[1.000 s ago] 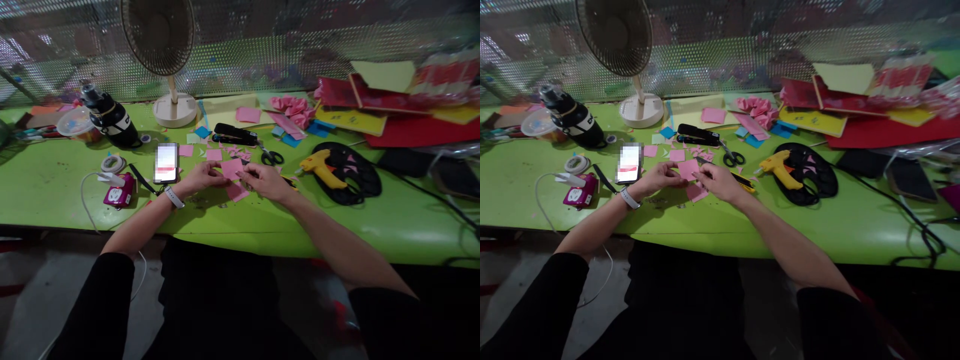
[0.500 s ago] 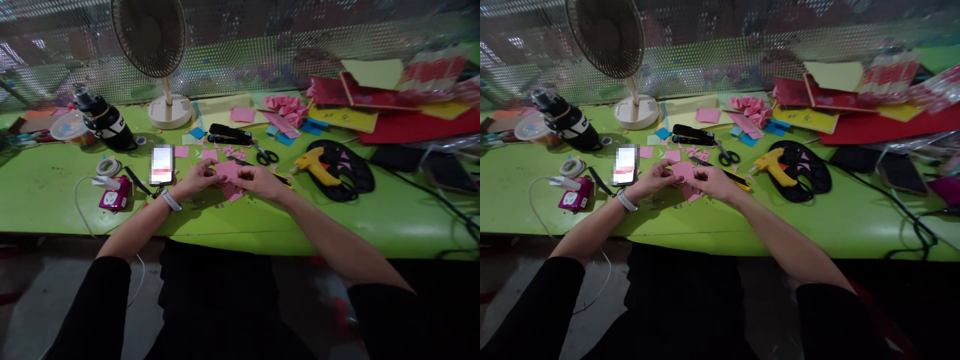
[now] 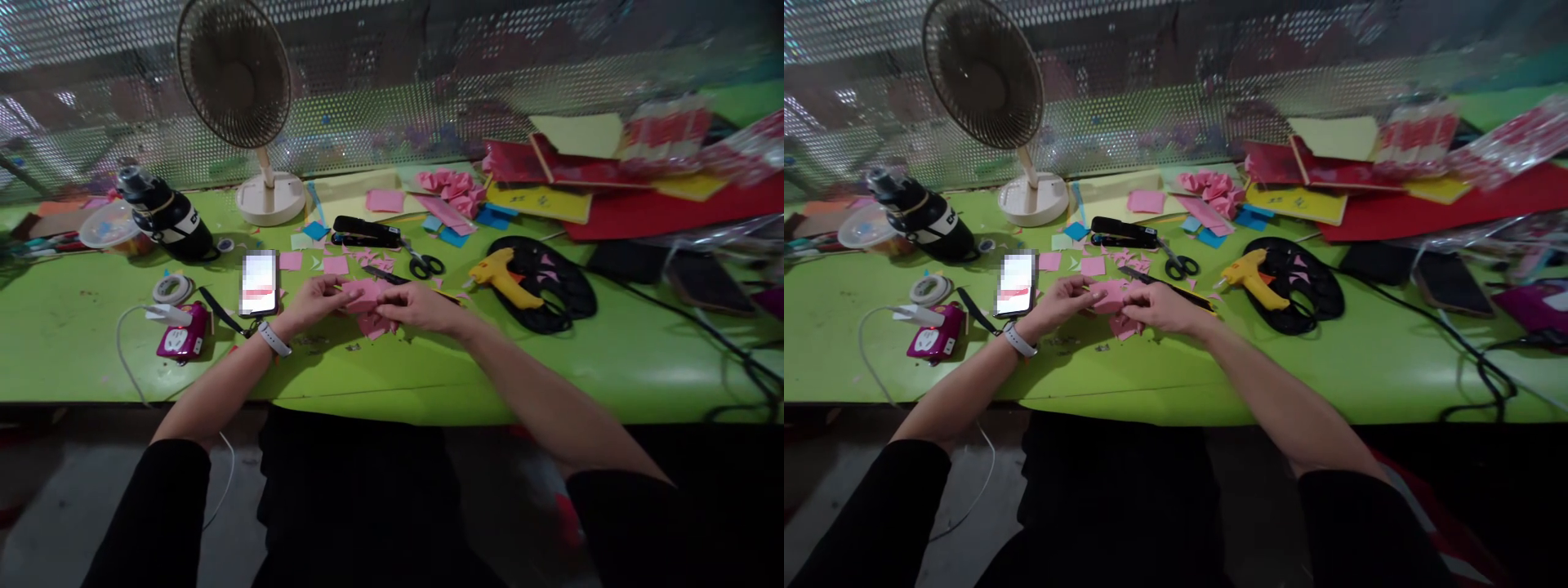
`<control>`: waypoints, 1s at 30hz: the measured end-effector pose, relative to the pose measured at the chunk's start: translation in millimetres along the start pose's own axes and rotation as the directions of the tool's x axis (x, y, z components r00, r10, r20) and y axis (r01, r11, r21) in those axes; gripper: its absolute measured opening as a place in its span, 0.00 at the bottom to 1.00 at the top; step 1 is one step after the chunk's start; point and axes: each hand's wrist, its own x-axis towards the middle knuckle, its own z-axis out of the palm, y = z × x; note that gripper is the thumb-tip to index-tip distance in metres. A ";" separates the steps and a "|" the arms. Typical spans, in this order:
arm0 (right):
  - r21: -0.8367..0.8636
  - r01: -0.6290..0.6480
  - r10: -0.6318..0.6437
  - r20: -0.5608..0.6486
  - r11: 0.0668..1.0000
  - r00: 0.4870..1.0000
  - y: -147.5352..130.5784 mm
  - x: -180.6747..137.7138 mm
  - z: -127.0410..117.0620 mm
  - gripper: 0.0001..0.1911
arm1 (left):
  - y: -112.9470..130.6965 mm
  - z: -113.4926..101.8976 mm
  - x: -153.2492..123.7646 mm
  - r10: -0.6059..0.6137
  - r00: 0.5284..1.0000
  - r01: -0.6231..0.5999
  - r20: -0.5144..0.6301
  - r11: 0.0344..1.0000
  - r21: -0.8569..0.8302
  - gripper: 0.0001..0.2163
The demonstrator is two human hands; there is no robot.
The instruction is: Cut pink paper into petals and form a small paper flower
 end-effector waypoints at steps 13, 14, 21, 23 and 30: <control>-0.702 -0.185 -0.081 -0.327 0.687 0.941 30.3 -2.3 -57.7 0.13 | -4.4 -10.8 8.7 -0.058 0.980 0.045 -0.191 0.997 -0.070 0.16; -0.711 -0.199 -0.074 -0.333 0.674 0.940 31.9 -1.6 -57.5 0.15 | -5.4 -11.7 9.1 -0.053 0.981 0.039 -0.188 0.996 -0.079 0.16; -0.695 -0.229 -0.011 -0.323 0.681 0.947 35.8 1.1 -55.4 0.20 | -8.7 -16.8 10.5 -0.029 0.982 0.012 -0.188 0.996 -0.092 0.20; -0.704 -0.204 -0.039 -0.312 0.680 0.949 35.4 -0.7 -58.3 0.16 | -7.9 -17.0 10.7 -0.018 0.976 0.001 -0.215 0.997 -0.080 0.20; -0.688 -0.120 -0.219 -0.384 0.716 0.897 10.2 -17.5 -58.0 0.19 | -5.0 -18.5 11.4 0.057 0.939 -0.076 -0.339 0.996 -0.040 0.17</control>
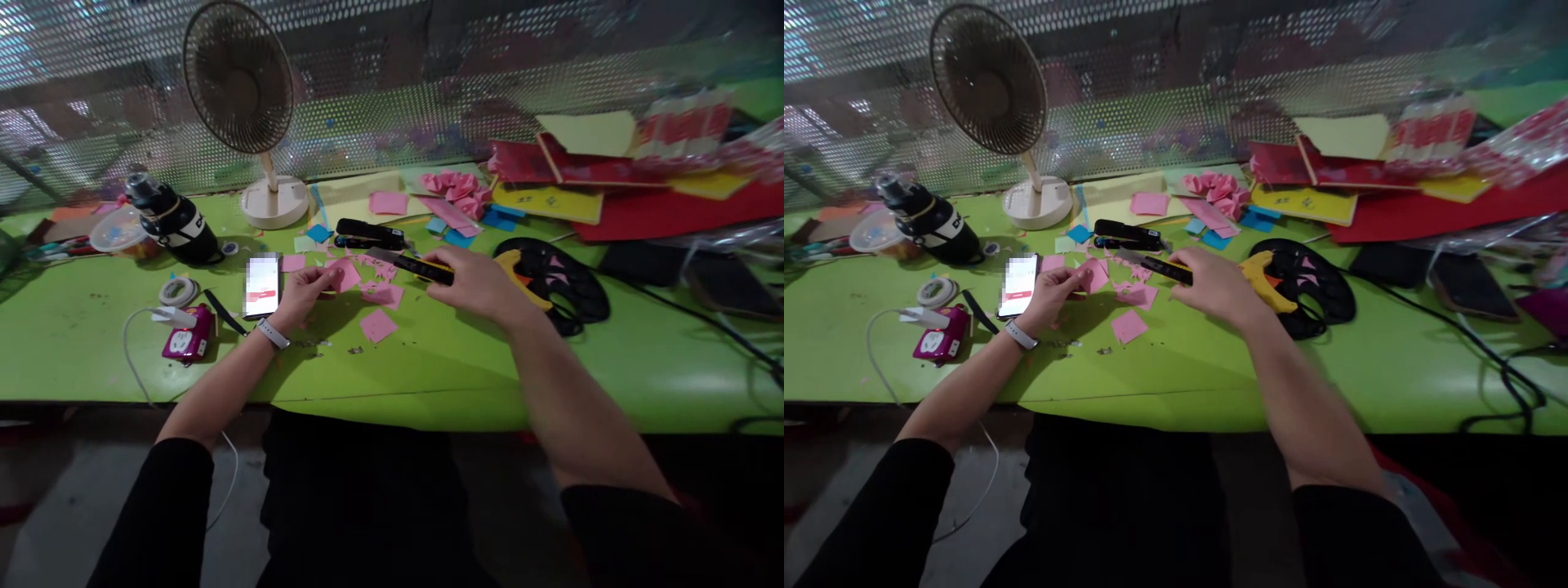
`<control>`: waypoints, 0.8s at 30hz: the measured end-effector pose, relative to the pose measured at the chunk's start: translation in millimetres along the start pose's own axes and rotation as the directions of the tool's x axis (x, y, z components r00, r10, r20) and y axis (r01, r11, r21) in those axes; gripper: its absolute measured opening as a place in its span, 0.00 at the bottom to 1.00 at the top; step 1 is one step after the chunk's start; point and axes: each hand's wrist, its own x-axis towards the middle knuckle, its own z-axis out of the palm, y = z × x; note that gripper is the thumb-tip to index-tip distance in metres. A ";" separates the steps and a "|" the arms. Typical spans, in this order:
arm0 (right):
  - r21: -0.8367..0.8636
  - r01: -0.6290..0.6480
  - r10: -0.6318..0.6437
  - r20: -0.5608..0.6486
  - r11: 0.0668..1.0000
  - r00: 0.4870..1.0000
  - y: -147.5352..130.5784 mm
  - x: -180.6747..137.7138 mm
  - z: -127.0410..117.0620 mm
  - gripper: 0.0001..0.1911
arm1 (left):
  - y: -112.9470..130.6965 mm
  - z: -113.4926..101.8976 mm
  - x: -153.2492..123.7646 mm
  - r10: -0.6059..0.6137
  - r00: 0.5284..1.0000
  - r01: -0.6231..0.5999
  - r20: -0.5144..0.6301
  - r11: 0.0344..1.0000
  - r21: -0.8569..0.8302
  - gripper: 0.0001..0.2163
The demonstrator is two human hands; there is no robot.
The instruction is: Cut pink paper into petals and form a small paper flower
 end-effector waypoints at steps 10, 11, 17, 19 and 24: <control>0.020 0.015 -0.018 0.159 1.000 0.987 -14.0 -1.3 -3.1 0.25 | -4.1 -1.0 1.2 0.032 0.999 -0.030 -0.016 0.996 0.086 0.17; 0.013 0.005 -0.007 0.176 1.000 0.984 -15.3 -0.7 -3.1 0.25 | -4.6 -1.0 1.3 0.035 0.999 -0.034 -0.010 0.996 0.088 0.17; 0.004 -0.003 0.003 0.216 1.000 0.976 -16.5 -0.7 -5.1 0.24 | -4.5 -0.6 0.4 0.042 0.999 -0.043 0.004 0.994 0.098 0.17; 0.031 0.005 -0.011 0.168 1.000 0.986 -11.7 -1.5 -6.5 0.24 | -4.3 -0.5 0.2 0.051 0.999 -0.052 0.012 0.995 0.084 0.18; 0.014 -0.022 0.019 0.156 1.000 0.988 -5.1 -0.7 -8.5 0.24 | -5.0 -0.1 1.4 0.050 0.999 -0.050 0.008 0.996 0.069 0.20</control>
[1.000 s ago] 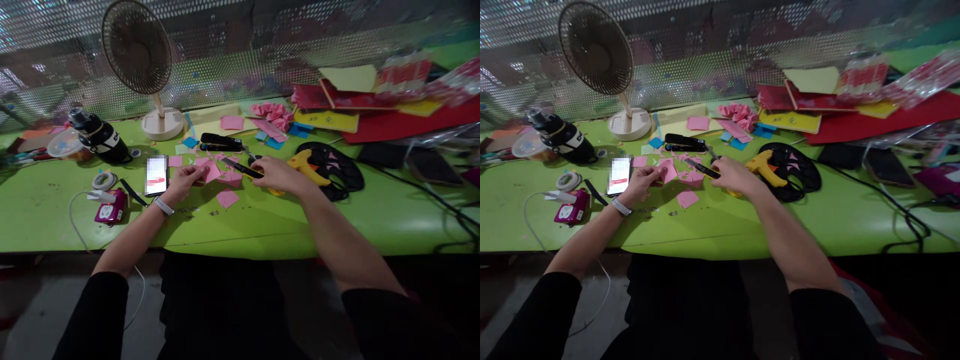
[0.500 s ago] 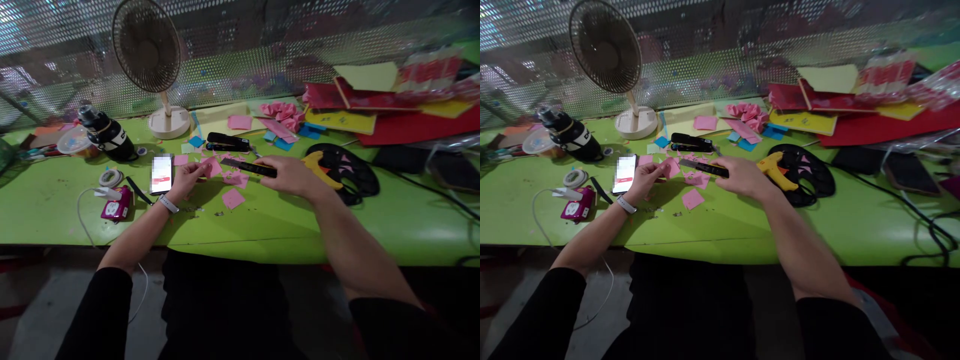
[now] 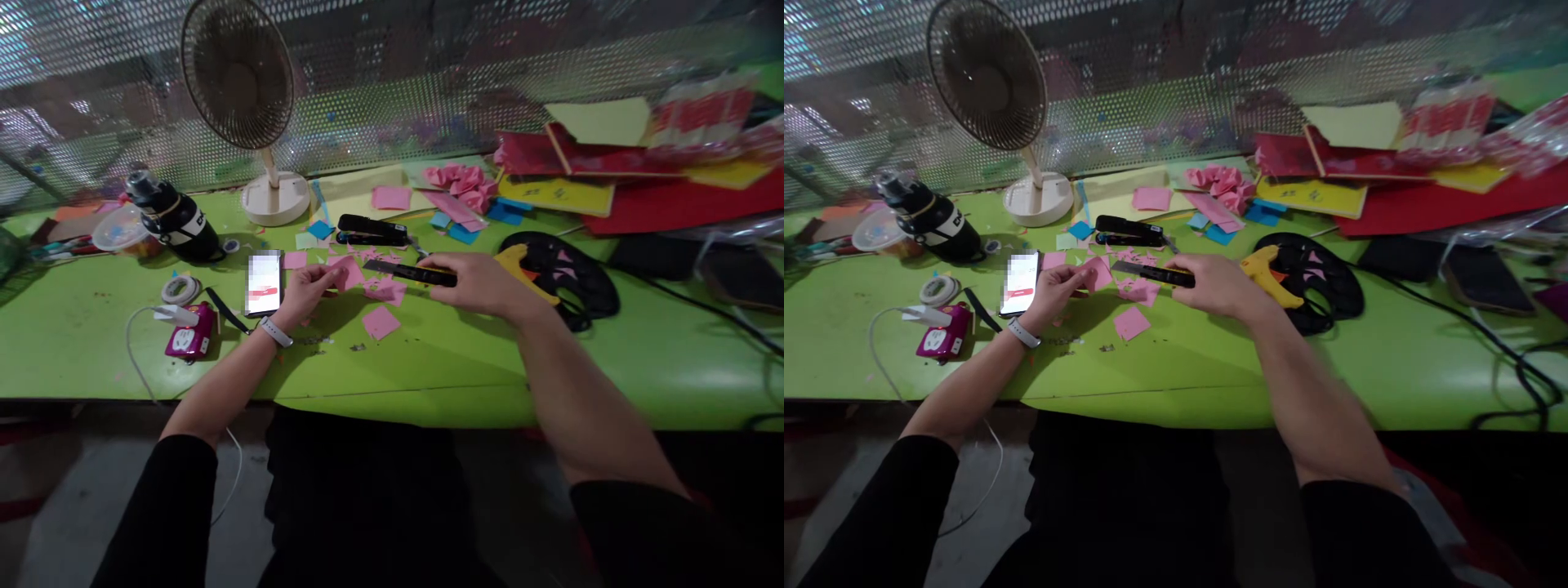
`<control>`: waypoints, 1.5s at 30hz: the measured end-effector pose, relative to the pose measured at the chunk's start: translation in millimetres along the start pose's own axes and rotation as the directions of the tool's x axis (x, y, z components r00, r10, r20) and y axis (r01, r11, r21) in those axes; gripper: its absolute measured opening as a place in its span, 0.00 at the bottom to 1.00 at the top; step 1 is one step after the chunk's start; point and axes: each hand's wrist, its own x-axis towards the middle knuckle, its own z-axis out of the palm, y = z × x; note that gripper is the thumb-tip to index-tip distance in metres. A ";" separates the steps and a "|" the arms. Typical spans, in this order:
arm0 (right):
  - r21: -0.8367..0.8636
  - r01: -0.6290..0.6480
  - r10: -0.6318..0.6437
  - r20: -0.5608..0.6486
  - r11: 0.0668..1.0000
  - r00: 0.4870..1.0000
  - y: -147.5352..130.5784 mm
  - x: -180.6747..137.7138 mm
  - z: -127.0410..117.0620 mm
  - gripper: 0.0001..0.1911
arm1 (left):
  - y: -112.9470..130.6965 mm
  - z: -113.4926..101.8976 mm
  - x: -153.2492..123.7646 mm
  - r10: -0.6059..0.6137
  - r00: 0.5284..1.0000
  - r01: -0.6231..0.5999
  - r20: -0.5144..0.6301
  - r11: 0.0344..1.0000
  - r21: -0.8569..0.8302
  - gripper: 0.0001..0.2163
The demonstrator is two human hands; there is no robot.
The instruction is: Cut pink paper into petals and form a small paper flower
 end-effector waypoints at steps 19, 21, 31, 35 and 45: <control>-0.022 0.052 -0.050 0.103 0.998 0.993 -4.7 1.7 1.5 0.25 | -1.0 1.0 -0.1 -0.006 0.999 0.008 0.040 0.999 -0.031 0.15; -0.020 0.054 -0.051 0.110 0.998 0.993 -5.3 1.5 1.0 0.25 | -1.1 1.1 0.1 -0.005 0.999 0.007 0.044 0.999 -0.043 0.15; -0.023 0.045 -0.043 0.077 0.999 0.996 -2.6 -0.3 -6.9 0.22 | -1.3 0.8 -0.7 0.013 0.999 -0.012 0.039 0.999 -0.031 0.19; -0.038 0.046 -0.043 0.093 0.998 0.995 -2.2 0.5 -4.8 0.23 | -0.9 1.0 -0.8 0.019 0.998 -0.018 0.053 1.000 -0.019 0.18; -0.015 0.095 -0.092 0.107 0.995 0.990 -1.9 2.0 2.4 0.23 | -6.4 3.2 0.6 -0.001 0.998 0.011 0.070 0.990 -0.143 0.18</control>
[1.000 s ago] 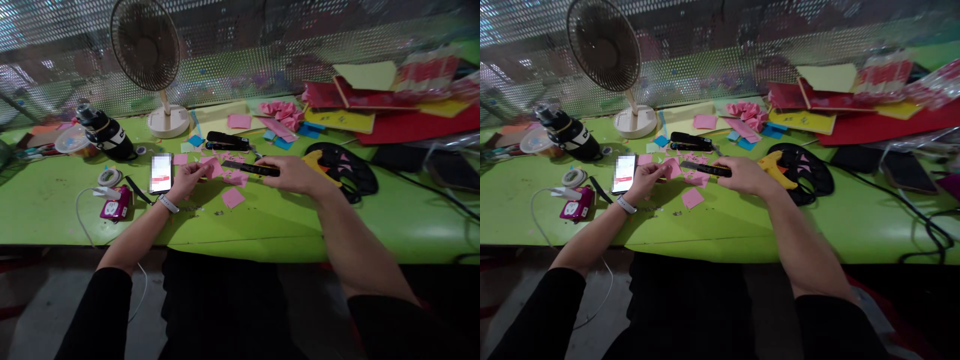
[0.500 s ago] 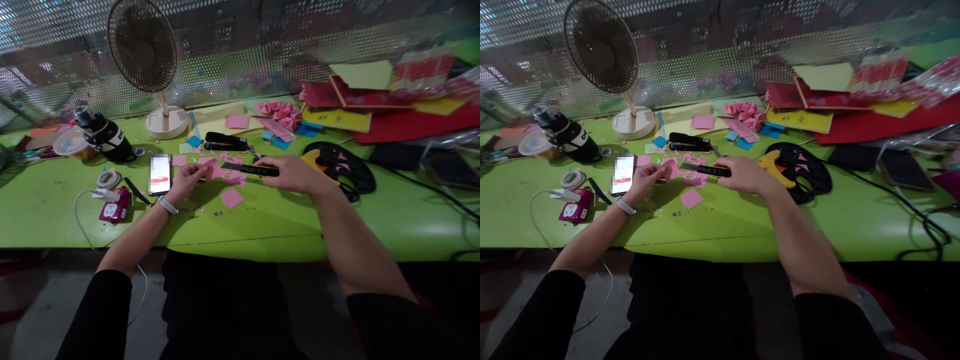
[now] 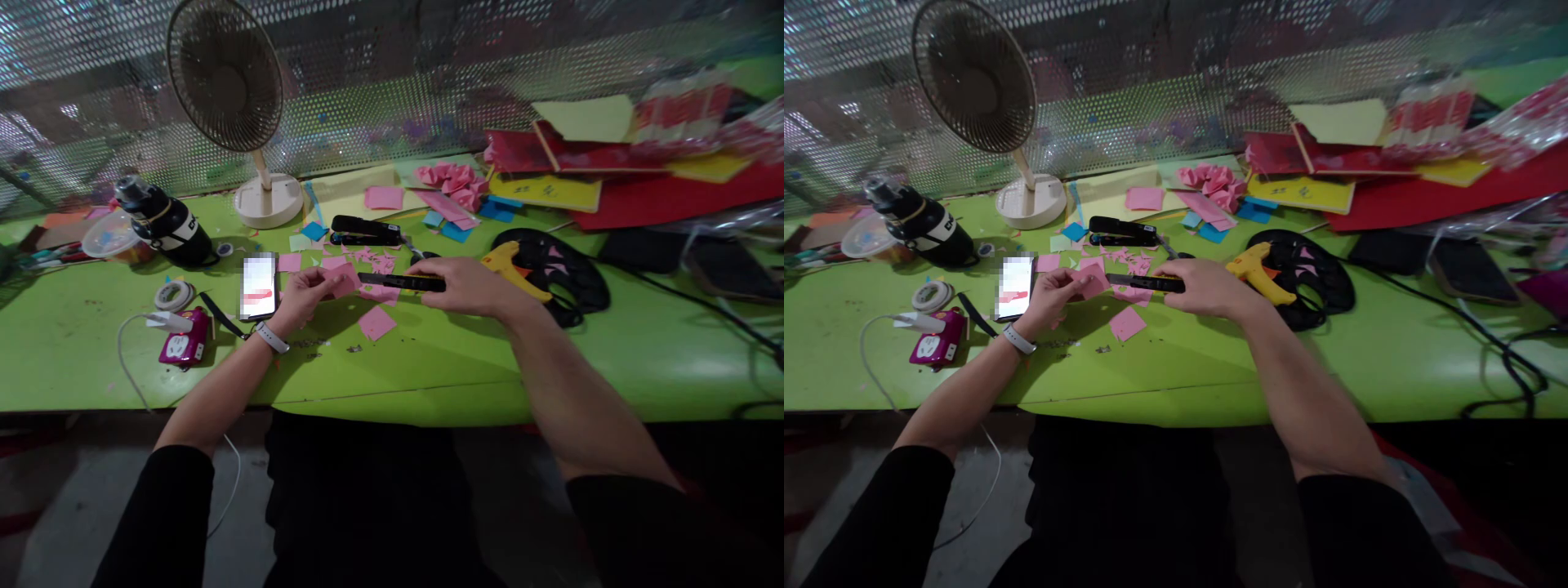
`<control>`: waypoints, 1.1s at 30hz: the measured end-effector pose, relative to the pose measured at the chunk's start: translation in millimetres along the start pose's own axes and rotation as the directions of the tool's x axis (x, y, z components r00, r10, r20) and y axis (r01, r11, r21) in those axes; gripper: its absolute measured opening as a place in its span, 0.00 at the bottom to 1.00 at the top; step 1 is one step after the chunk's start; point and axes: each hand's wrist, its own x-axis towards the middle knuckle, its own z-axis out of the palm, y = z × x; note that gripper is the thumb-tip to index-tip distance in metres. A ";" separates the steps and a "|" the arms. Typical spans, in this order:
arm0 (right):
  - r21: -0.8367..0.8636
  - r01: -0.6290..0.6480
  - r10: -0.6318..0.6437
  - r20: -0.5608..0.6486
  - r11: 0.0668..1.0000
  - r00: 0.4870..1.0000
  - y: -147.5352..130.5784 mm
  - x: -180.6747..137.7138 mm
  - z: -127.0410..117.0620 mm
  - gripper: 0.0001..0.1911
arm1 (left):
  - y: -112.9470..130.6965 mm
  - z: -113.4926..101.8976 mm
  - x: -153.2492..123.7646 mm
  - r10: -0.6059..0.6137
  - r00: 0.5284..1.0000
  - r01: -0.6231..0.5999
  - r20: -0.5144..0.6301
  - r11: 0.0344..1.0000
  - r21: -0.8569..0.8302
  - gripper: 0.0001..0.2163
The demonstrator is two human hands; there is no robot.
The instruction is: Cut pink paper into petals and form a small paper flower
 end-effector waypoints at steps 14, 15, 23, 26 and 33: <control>0.035 0.112 -0.113 0.000 0.993 0.994 -2.2 1.4 5.5 0.22 | 8.7 9.6 -9.6 -0.037 0.998 0.035 0.054 0.999 0.037 0.17; 0.031 0.111 -0.111 0.001 0.993 0.994 -3.0 1.4 5.8 0.22 | 8.6 9.6 -9.7 -0.033 0.998 0.030 0.055 0.998 0.046 0.17; 0.062 0.097 -0.096 -0.011 0.993 0.995 -0.2 -0.5 3.4 0.19 | 0.9 4.3 -4.9 0.032 0.999 -0.034 0.036 0.998 0.052 0.15; 0.053 0.086 -0.086 -0.013 0.995 0.996 -1.1 0.1 5.8 0.19 | -0.3 4.2 -3.9 0.023 1.000 -0.023 0.014 0.999 0.028 0.15; 0.077 0.127 -0.127 -0.009 0.989 0.992 -4.5 4.1 15.3 0.23 | -2.0 6.7 -4.6 0.023 1.000 -0.024 0.013 0.999 0.034 0.15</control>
